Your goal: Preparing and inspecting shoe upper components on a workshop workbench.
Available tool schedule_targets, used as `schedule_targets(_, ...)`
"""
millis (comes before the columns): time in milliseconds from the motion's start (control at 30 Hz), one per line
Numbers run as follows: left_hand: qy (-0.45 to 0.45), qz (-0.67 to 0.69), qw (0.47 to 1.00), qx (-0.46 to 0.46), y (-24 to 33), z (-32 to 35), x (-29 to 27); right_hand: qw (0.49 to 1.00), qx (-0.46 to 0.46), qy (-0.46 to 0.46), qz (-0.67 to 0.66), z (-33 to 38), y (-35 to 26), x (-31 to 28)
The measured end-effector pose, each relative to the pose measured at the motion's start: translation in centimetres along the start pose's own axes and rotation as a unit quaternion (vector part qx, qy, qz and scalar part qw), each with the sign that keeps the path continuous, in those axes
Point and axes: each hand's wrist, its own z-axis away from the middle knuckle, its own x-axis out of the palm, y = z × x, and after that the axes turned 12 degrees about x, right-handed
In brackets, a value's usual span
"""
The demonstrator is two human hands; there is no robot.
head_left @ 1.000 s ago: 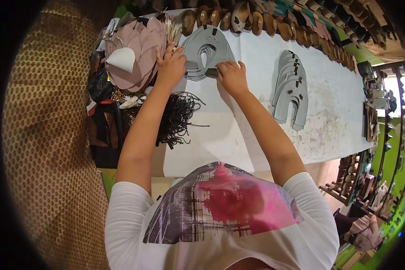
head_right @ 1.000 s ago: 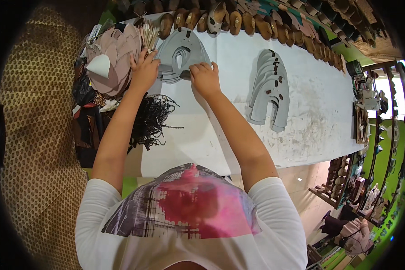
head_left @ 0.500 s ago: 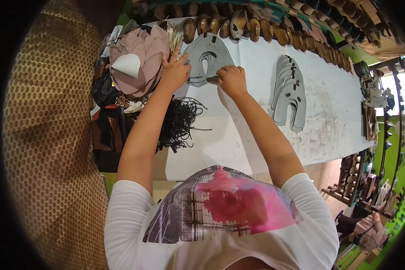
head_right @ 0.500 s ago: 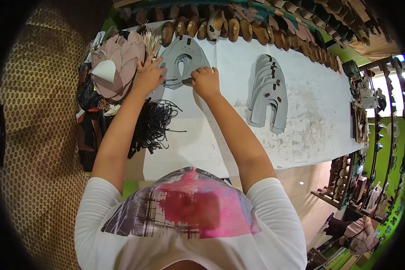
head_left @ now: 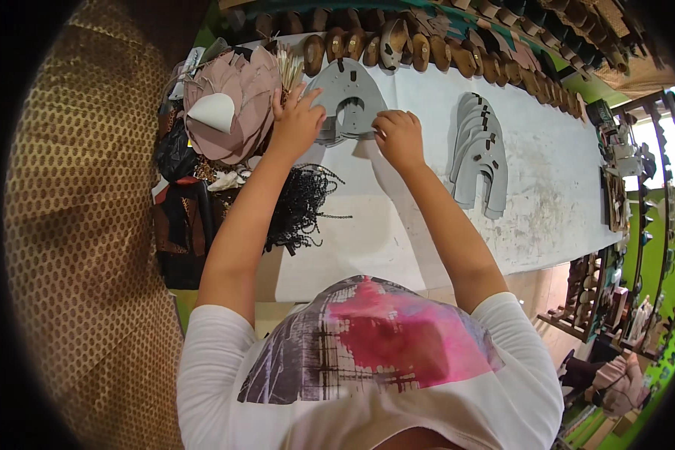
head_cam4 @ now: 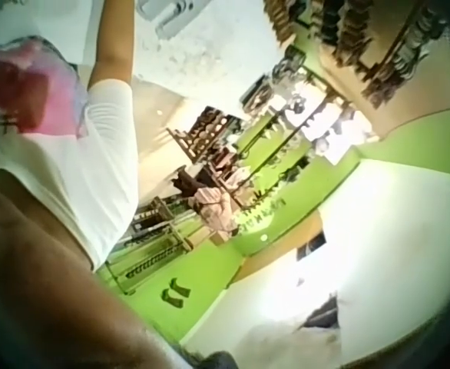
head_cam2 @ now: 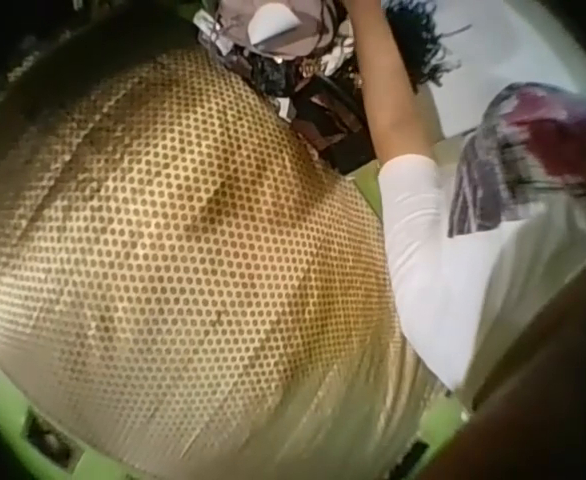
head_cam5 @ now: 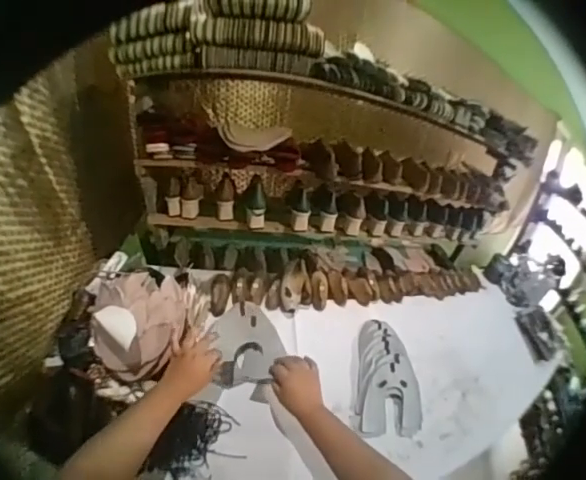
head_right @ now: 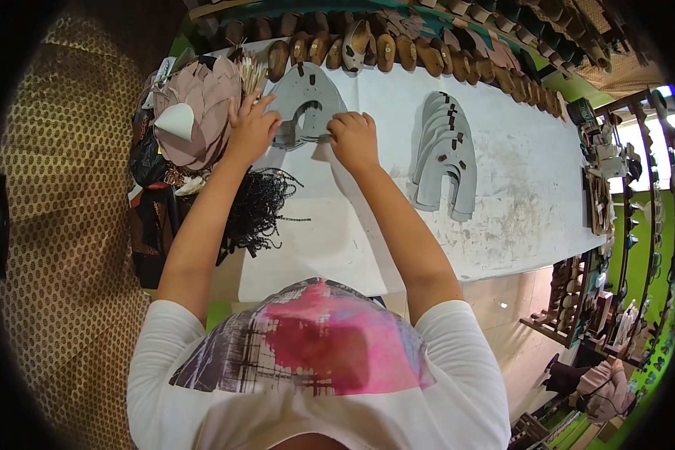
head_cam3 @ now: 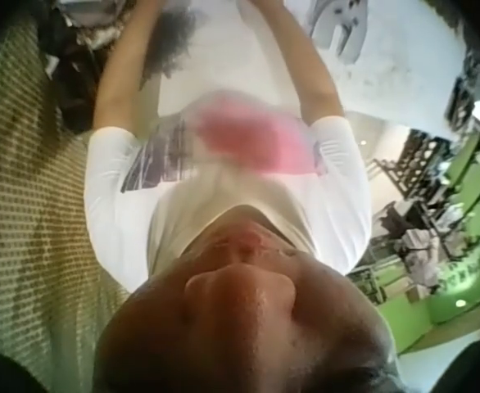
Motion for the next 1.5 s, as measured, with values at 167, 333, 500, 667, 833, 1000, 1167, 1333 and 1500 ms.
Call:
schedule_targets(167, 0.03, 0.05, 0.998, 0.017, 5.4, 3.9, -2.7, 0.998, -0.025, -0.042, -0.043, 5.1, 1.0, -4.5)
schedule_targets(333, -0.081, 0.135, 0.985, 0.067, 11.3, 8.9, -3.9, 0.982, 0.004, -0.175, -0.067, 12.0, 2.0, -7.8)
schedule_targets(500, -0.134, 0.163, 0.975, 0.074, 14.5, 10.8, -4.6, 0.962, 0.025, -0.269, -0.032, 14.7, 1.4, -9.9)
schedule_targets(667, -0.114, 0.109, 0.987, -0.027, 15.9, 9.0, 0.5, 0.978, 0.096, -0.18, -0.046, 14.4, 2.1, -5.5)
schedule_targets(833, -0.162, 0.052, 0.983, -0.074, 16.8, 8.1, 3.8, 0.981, 0.058, -0.161, 0.093, 13.8, -0.2, -1.8)
schedule_targets(1000, -0.153, 0.05, 0.982, -0.099, 17.0, 8.3, 4.1, 0.972, 0.092, -0.145, 0.161, 14.5, -0.3, -0.9)
schedule_targets(1167, -0.131, 0.053, 0.986, -0.083, 16.6, 8.8, 3.9, 0.97, 0.092, -0.162, 0.159, 14.6, -0.3, -0.9)
schedule_targets(1333, -0.14, 0.044, 0.987, -0.065, 17.0, 9.7, 2.9, 0.963, 0.106, -0.175, 0.177, 15.2, -1.5, -1.6)
schedule_targets(1500, -0.15, 0.074, 0.984, -0.057, 16.6, 11.0, 0.4, 0.954, 0.121, -0.24, 0.135, 14.5, -4.7, -3.5)
